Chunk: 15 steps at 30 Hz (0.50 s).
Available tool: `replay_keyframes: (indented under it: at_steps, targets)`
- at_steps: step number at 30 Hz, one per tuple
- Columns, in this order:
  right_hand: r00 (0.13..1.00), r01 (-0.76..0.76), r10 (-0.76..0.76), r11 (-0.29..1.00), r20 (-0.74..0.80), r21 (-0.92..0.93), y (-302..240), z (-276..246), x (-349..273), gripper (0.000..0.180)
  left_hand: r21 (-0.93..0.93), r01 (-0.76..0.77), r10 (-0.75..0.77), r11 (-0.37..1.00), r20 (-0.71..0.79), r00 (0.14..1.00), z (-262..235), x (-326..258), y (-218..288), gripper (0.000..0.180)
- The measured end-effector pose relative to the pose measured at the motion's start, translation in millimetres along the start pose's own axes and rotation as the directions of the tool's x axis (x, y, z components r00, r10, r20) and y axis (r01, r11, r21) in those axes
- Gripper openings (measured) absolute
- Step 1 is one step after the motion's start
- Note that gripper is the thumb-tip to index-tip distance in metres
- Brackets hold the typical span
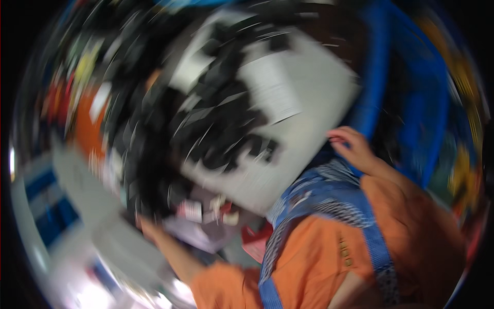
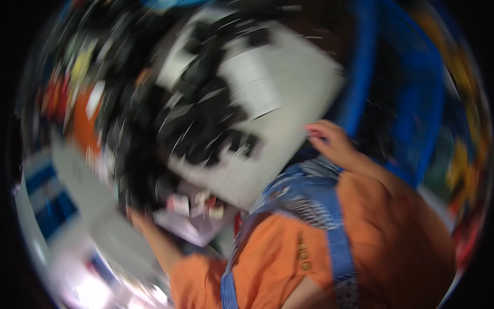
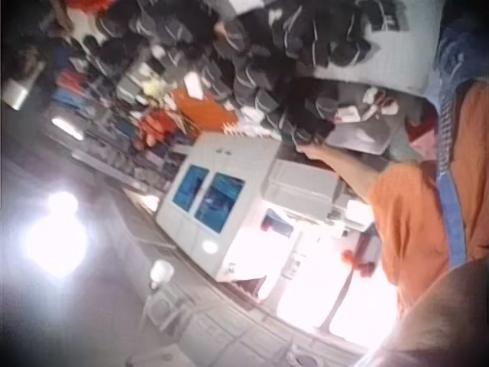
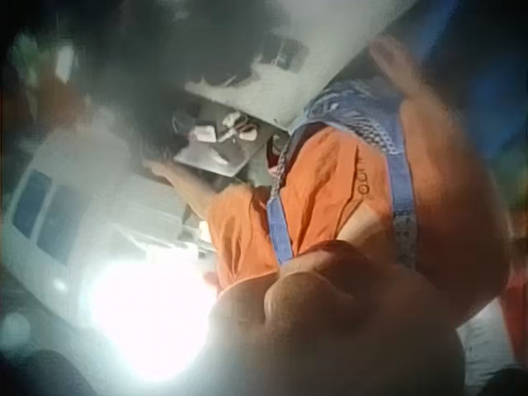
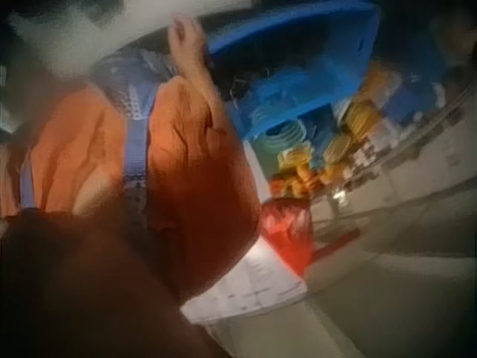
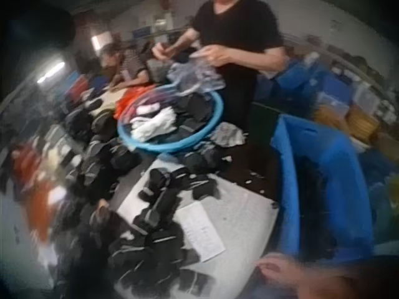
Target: The person takes bundles of black fabric shoe components from a crate, secures stacks of pieces with rubber bands by hand, and organizes the bundles on the table.
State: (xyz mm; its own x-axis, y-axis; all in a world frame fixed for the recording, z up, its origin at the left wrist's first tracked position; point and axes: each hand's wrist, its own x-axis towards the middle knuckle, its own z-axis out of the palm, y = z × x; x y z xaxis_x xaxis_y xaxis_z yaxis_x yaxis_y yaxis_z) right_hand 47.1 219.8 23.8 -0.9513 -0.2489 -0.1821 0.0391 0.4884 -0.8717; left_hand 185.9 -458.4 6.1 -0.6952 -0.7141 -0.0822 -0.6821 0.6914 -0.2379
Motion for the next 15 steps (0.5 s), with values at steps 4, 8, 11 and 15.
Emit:
replay_keyframes:
  at_steps: [4, 8, 11, 15]
  targets:
    - [0.961, -0.107, 0.110, 0.994, -0.252, 0.027, 35, -31, -24, 0.026, -0.211, 0.079, -0.170, 0.974, -0.456, 0.874, -50, -34, 37, 0.045]
    - [0.729, -0.262, 0.296, 0.954, -0.617, 0.149, 114, -78, -80, 0.023, -0.814, -0.156, -0.092, 0.559, -0.248, 0.964, -91, -69, 196, 0.039]
    - [0.723, -0.374, 0.416, 0.907, -0.552, 0.194, 178, -91, -80, 0.025, -0.768, -0.470, 0.467, 0.435, -0.254, 0.847, -126, -160, 362, 0.023]
    - [0.752, -0.482, 0.450, 0.874, -0.483, 0.063, 289, -117, -83, 0.027, -0.711, -0.695, 0.940, 0.111, -0.153, 0.307, -132, -266, 540, 0.040]
